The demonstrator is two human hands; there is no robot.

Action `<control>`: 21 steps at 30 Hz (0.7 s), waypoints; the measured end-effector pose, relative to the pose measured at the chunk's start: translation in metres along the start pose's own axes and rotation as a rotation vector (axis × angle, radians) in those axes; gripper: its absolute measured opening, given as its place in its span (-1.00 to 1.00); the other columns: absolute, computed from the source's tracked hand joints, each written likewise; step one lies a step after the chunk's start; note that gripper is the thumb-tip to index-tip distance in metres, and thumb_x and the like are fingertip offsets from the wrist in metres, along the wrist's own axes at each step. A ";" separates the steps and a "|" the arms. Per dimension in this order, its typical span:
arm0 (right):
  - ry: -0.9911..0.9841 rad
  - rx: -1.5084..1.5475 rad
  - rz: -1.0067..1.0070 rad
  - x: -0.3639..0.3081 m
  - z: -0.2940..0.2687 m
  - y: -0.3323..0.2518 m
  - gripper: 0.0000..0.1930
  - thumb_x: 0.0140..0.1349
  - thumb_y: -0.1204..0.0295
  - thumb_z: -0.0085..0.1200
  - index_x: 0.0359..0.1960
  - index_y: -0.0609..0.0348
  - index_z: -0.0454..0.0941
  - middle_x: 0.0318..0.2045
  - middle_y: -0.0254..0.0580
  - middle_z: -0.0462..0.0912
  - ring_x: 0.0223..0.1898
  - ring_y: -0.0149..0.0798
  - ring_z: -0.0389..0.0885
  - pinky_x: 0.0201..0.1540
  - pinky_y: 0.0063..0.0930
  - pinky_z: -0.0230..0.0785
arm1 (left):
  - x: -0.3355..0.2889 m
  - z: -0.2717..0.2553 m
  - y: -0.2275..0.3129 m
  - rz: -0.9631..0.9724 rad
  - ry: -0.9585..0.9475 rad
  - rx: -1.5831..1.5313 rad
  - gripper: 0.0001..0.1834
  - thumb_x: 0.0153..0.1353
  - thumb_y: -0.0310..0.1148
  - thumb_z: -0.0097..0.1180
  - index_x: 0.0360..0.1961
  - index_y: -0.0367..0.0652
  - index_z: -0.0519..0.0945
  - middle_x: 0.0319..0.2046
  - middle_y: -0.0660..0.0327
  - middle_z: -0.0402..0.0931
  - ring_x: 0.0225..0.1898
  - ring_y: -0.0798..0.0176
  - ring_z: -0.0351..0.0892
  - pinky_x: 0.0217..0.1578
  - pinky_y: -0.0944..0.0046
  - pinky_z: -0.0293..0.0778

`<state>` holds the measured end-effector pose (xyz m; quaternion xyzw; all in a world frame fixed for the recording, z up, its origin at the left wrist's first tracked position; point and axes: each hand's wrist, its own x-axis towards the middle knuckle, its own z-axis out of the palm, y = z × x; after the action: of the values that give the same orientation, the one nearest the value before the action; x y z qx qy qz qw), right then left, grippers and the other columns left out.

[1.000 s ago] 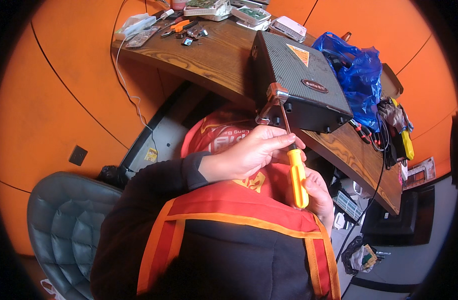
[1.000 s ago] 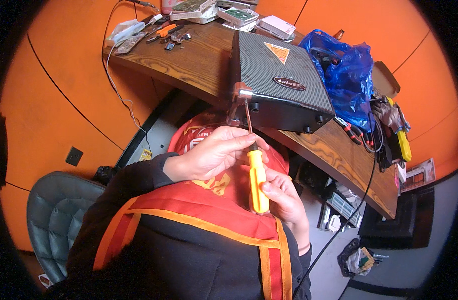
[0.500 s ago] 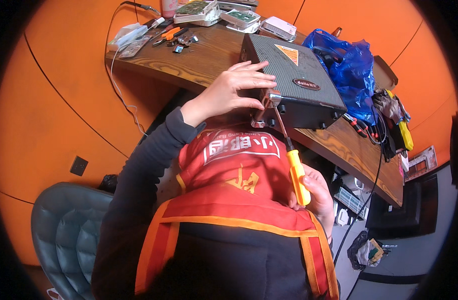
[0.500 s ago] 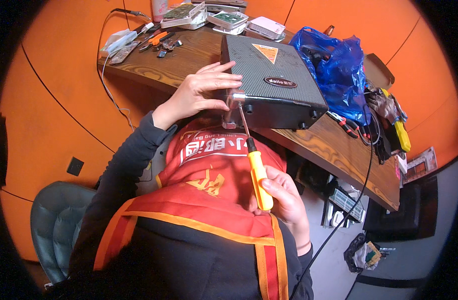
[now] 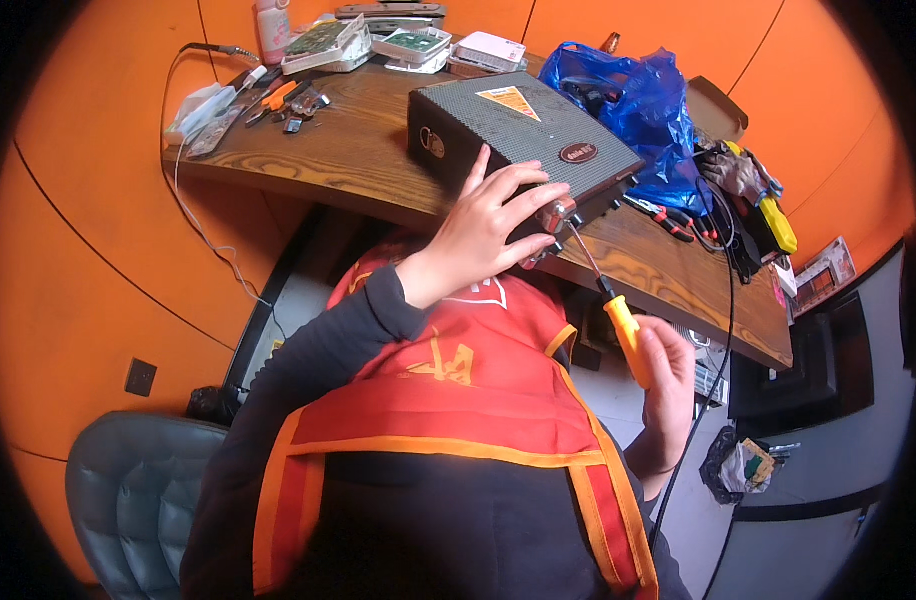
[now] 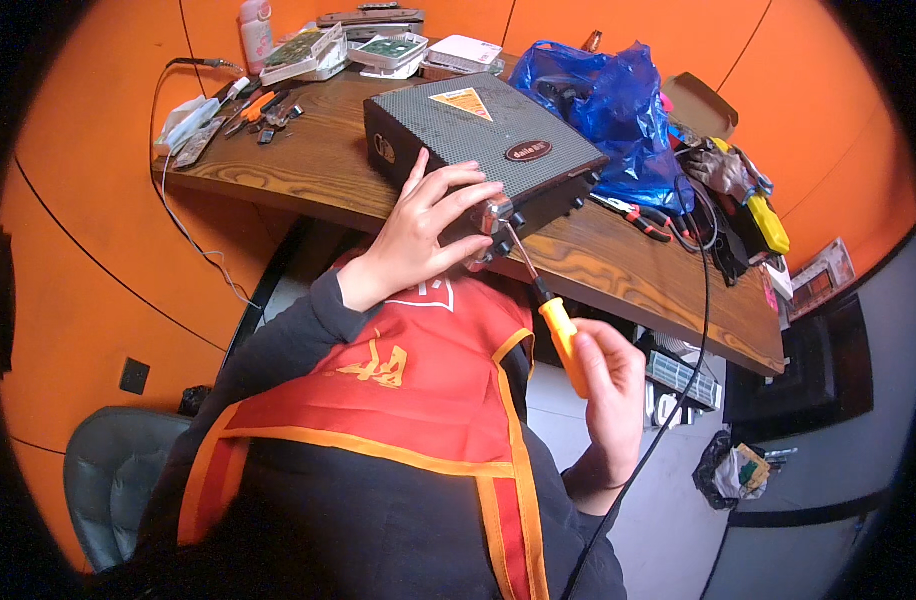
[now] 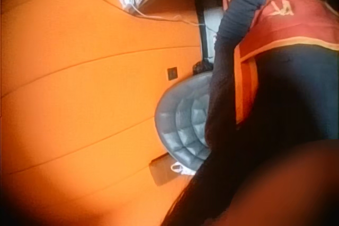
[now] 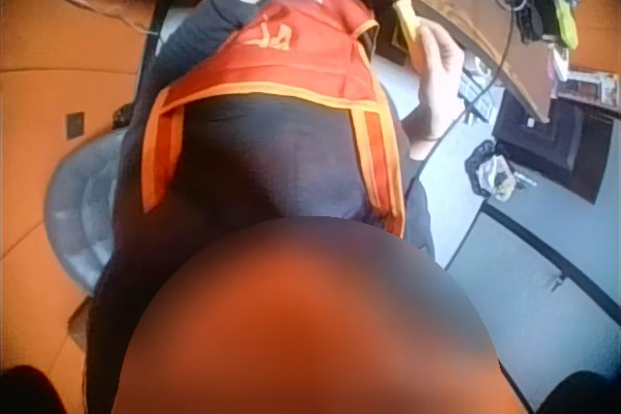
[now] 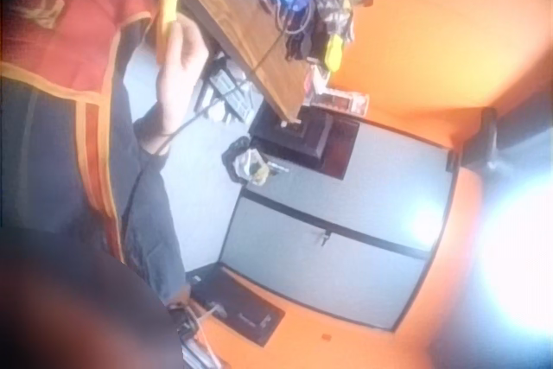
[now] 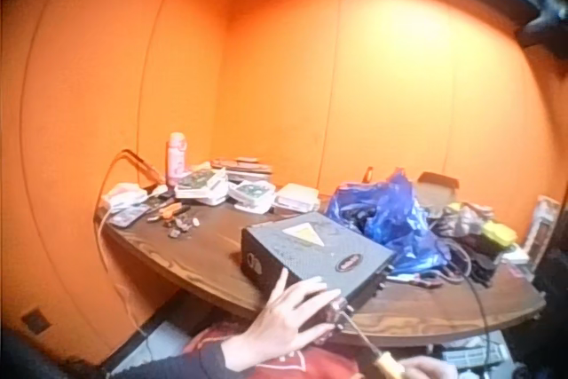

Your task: The person uses a screwdriver to remove screws from the back and front of a small black speaker. They remove the front grille to expose the speaker cones and continue unscrewing the front panel.

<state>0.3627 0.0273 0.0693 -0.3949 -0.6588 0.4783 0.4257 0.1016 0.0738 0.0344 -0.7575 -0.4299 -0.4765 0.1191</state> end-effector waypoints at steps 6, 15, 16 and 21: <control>0.382 -0.165 -0.283 0.007 0.004 0.008 -0.84 0.28 0.50 -0.05 -0.21 0.33 0.52 -0.37 -0.30 0.56 -0.38 -0.56 0.42 -0.31 -0.69 0.25 | -0.003 0.007 0.002 0.000 0.061 0.000 -0.46 -0.04 -0.28 0.27 0.04 0.04 0.47 0.01 0.21 0.36 0.18 0.10 0.29 0.23 -0.28 -0.11; 0.195 -0.034 -0.018 0.008 0.002 -0.004 -0.67 0.36 0.28 -0.19 -0.21 0.28 0.55 -0.72 -0.34 0.45 -0.78 -0.52 0.37 -0.77 -0.70 0.13 | -0.003 0.007 0.002 -0.002 0.065 -0.011 -0.47 -0.05 -0.30 0.28 0.03 0.05 0.48 0.00 0.21 0.36 0.17 0.11 0.29 0.22 -0.30 -0.10; 0.135 -0.086 0.018 0.008 0.000 -0.007 -0.66 0.35 0.25 -0.17 -0.20 0.28 0.55 -0.72 -0.33 0.47 -0.80 -0.53 0.35 -0.80 -0.71 0.08 | -0.003 0.007 0.002 -0.006 0.063 -0.010 -0.47 -0.05 -0.30 0.28 0.03 0.05 0.49 0.00 0.21 0.36 0.17 0.11 0.30 0.22 -0.30 -0.10; 0.132 -0.241 -0.004 0.008 -0.001 -0.006 -0.82 0.17 0.48 0.09 -0.21 0.29 0.58 -0.64 -0.37 0.51 -0.68 -0.55 0.39 -0.63 -0.71 0.22 | -0.002 0.009 0.001 -0.005 0.081 -0.027 -0.49 -0.06 -0.28 0.28 0.01 0.04 0.50 -0.02 0.20 0.36 0.16 0.11 0.31 0.22 -0.30 -0.10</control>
<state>0.3599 0.0334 0.0766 -0.4727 -0.6829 0.3678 0.4184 0.1073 0.0770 0.0281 -0.7380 -0.4203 -0.5129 0.1250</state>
